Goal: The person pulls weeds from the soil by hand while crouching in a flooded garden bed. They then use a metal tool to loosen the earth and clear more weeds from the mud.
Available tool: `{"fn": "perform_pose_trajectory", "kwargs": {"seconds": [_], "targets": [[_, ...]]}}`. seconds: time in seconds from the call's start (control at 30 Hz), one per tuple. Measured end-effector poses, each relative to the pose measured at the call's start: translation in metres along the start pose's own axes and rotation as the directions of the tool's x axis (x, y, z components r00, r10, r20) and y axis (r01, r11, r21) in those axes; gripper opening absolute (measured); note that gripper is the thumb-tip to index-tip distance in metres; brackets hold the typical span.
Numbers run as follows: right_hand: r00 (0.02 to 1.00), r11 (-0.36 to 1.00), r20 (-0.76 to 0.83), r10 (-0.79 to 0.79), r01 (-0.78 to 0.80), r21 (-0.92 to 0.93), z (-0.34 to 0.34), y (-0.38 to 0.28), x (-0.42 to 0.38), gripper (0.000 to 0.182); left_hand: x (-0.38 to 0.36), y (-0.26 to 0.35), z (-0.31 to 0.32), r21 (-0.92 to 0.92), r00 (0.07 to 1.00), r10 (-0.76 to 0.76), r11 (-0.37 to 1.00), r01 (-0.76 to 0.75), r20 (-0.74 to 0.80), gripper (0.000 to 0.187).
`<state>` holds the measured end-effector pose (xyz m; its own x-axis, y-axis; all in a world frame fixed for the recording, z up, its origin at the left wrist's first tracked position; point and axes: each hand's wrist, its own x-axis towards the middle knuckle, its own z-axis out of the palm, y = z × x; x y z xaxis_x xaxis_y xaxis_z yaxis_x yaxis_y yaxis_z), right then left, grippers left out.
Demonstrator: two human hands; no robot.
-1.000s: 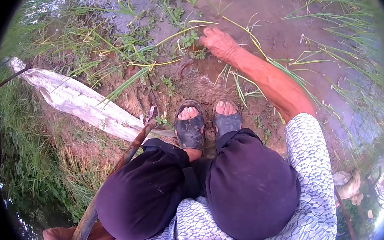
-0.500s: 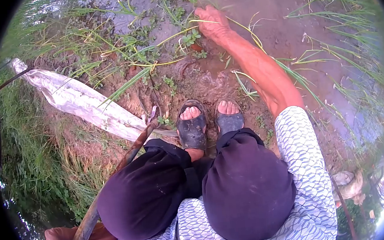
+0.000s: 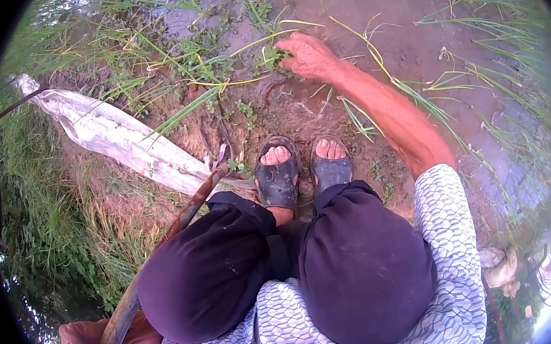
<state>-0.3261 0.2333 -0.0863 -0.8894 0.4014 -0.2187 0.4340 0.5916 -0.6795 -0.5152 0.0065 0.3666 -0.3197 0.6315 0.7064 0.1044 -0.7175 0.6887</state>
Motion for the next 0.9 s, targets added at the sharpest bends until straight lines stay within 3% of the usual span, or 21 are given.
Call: {"fn": "perform_pose_trajectory", "kwargs": {"seconds": [0.03,0.1,0.17,0.3,0.37,0.43,0.5,0.57,0.6,0.7,0.73,0.77,0.8,0.83,0.9], "targets": [[0.998,0.999,0.056,0.005,-0.002,-0.054,0.002,-0.001,0.002,0.045,0.001,0.002,0.0,0.025,0.999,-0.04,0.999,0.039,0.013,0.034],[0.991,0.947,0.04,0.128,-0.134,0.291,-0.006,-0.005,0.001,0.034,0.002,0.005,0.001,0.075,0.993,-0.116,0.991,0.114,0.035,0.034],[0.967,0.76,0.073,0.243,-0.237,0.605,-0.02,-0.012,0.003,0.028,0.002,0.005,-0.002,0.005,0.996,-0.076,0.997,0.076,0.037,0.034],[0.913,0.789,0.163,0.373,-0.405,0.463,-0.057,-0.014,-0.008,0.037,0.0,-0.011,0.006,-0.077,0.999,0.026,0.997,-0.028,-0.029,0.035],[0.979,0.949,0.057,0.193,-0.201,0.242,-0.049,-0.007,-0.016,0.045,0.001,-0.003,0.003,-0.08,1.0,-0.016,0.997,0.016,-0.009,0.035],[0.999,0.996,-0.044,0.002,-0.005,-0.086,-0.015,0.003,-0.02,0.052,0.002,0.009,-0.006,-0.13,0.999,-0.034,0.991,0.033,-0.005,0.034],[0.999,0.992,-0.032,-0.022,0.018,-0.126,0.001,-0.009,-0.021,0.041,0.005,0.022,-0.019,-0.245,0.999,-0.031,0.969,0.026,-0.016,0.043],[1.0,0.983,-0.003,0.013,-0.013,-0.184,0.018,-0.012,-0.018,0.032,0.004,0.028,-0.026,-0.248,0.999,-0.027,0.968,0.021,-0.021,0.042],[0.996,0.969,-0.08,-0.049,0.028,-0.245,0.023,-0.01,-0.019,0.022,0.004,0.028,-0.026,-0.249,0.999,-0.023,0.968,0.016,-0.025,0.042],[0.985,0.951,0.066,-0.162,0.174,-0.257,0.028,0.004,-0.01,0.02,0.001,-0.003,0.001,-0.02,0.999,-0.031,0.999,0.032,0.024,0.035],[0.999,0.998,-0.01,-0.038,0.038,0.04,0.024,0.006,-0.013,0.018,0.001,-0.007,0.003,-0.047,1.0,-0.006,0.999,0.007,0.013,0.035],[0.994,0.936,-0.044,0.102,-0.081,0.342,0.008,-0.001,-0.016,0.016,0.0,-0.01,0.004,-0.071,1.0,0.018,0.997,-0.018,0.0,0.035],[0.97,0.77,-0.03,0.243,-0.174,0.614,-0.008,-0.007,-0.017,0.015,-0.001,-0.011,0.005,-0.091,0.999,0.038,0.995,-0.039,-0.016,0.035],[0.935,0.634,0.046,0.352,-0.275,0.722,-0.023,-0.003,-0.017,0.015,-0.001,-0.01,0.004,-0.079,1.0,0.027,0.996,-0.028,-0.017,0.035],[0.895,0.646,0.115,0.431,-0.395,0.654,-0.061,-0.006,-0.021,0.015,-0.001,-0.007,0.004,-0.058,1.0,0.012,0.998,-0.013,-0.014,0.035]]}}
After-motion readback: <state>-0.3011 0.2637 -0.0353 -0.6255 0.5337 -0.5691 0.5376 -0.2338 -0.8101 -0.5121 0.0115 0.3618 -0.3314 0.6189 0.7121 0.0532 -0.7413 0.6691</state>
